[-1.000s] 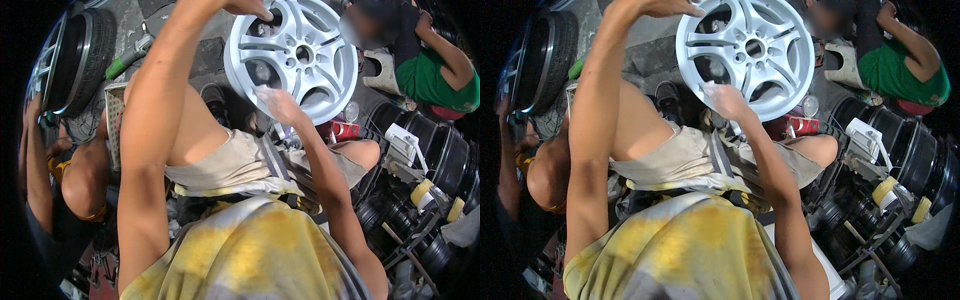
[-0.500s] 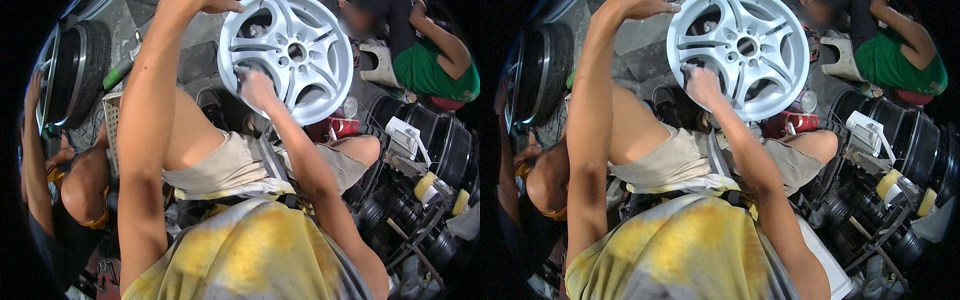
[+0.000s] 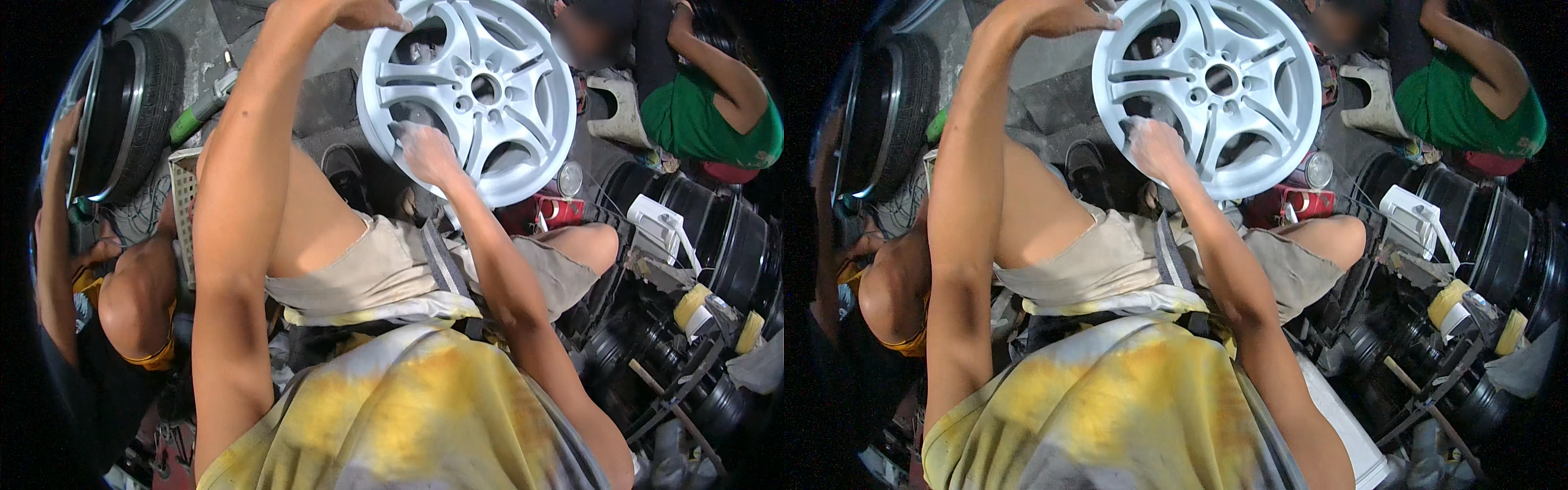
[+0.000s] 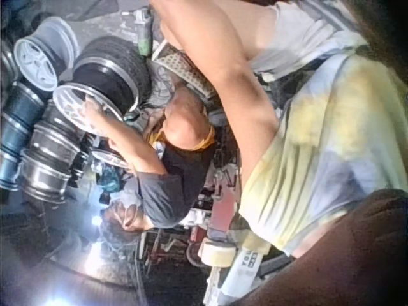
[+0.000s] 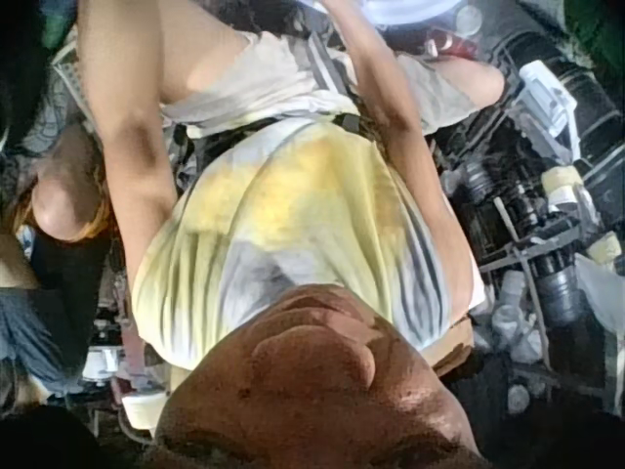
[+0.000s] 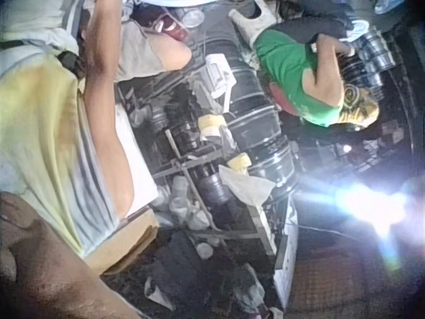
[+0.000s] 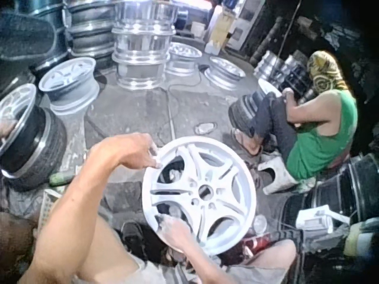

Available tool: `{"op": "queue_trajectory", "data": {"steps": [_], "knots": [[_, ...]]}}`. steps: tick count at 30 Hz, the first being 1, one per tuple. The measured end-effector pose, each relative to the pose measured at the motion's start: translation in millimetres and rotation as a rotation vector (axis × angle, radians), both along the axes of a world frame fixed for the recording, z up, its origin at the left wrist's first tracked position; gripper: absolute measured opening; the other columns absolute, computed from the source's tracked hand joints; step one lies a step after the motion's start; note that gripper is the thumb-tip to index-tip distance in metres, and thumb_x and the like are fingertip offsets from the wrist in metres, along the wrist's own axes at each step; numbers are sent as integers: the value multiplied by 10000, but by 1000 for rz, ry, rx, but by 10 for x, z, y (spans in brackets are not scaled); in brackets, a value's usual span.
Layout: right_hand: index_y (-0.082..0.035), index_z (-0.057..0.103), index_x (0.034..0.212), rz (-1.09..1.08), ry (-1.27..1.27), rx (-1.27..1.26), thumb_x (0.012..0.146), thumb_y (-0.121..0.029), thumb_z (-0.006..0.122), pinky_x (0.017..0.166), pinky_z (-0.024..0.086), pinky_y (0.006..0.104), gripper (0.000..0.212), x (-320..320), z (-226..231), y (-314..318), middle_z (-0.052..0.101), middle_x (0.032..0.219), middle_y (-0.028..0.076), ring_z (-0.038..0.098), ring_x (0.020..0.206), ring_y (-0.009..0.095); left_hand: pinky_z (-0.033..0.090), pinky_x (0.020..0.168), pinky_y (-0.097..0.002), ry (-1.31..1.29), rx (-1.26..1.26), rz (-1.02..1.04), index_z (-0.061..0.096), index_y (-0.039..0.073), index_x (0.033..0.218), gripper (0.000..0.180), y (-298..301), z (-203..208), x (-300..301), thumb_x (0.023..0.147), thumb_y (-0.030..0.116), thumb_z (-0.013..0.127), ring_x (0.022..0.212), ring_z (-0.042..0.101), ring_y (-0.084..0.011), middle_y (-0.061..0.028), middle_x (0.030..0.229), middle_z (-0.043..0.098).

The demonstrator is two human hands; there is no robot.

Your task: The person sits on the floor and scrubs a silver car wheel rim with a small brush and a white cloth. They repeatedly dip the brush into a red container and scrub the spokes and inner barrel of the rim. Another person is visible in the background working on a different wheel.

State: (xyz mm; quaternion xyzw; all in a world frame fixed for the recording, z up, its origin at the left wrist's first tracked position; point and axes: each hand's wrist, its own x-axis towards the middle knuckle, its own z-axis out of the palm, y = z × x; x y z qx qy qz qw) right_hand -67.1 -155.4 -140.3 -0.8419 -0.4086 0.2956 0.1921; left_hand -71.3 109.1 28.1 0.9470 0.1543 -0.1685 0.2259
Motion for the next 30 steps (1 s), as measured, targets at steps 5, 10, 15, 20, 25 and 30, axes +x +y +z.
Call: {"op": "queue_trajectory", "data": {"steps": [5, 10, 15, 20, 25, 30], "knots": [[-1, 652, 995, -155, 151, 79, 1009, -204, 546, 591, 447, 436, 229, 171, -119, 412, 642, 735, 133, 583, 597, 280, 533, 962, -466, -16, 29, -9, 755, 87, 1175, 496, -97, 86, 128, 851, 461, 730, 1100, 686, -382, -230, 1150, 722], [-18, 666, 1028, -450, 846, 173, 1058, -228, 523, 508, 351, 269, 257, 177, 58, 172, 552, 709, -20, 468, 576, 69, 536, 959, -463, -6, -55, -20, 750, 80, 1181, 499, -127, 142, 128, 849, 451, 735, 1088, 692, -374, -220, 1139, 729], [27, 644, 1194, 481, 284, -121, 1040, -242, 473, 838, 503, 492, 354, 380, 246, -320, 689, 1012, 280, 657, 944, 449, 539, 945, -457, 15, -27, 3, 746, 80, 1191, 481, -67, 206, -19, 856, 425, 729, 1085, 695, -366, -217, 1147, 729], [-52, 683, 1233, 554, 256, -625, 1025, -194, 492, 836, 526, 459, 317, 709, 938, -757, 699, 1028, 239, 673, 989, 381, 529, 963, -451, -15, -44, 18, 741, 78, 1200, 479, -102, 134, 3, 859, 414, 725, 1111, 686, -362, -209, 1172, 724], [-112, 659, 1311, 518, -167, -154, 973, -139, 528, 830, 555, 417, 364, 589, 802, -951, 671, 1159, 176, 678, 1022, 334, 524, 974, -454, 4, 12, 0, 736, 76, 1207, 490, -85, 73, 39, 860, 422, 724, 1120, 681, -367, -205, 1183, 721], [-225, 486, 1502, 861, -515, -117, 917, -151, 577, 917, 502, 412, 597, 615, 547, -1253, 596, 1231, 106, 622, 1094, 268, 527, 965, -458, -5, 8, -51, 736, 74, 1205, 514, -71, -84, 134, 855, 451, 730, 1110, 684, -371, -208, 1174, 723]]}}
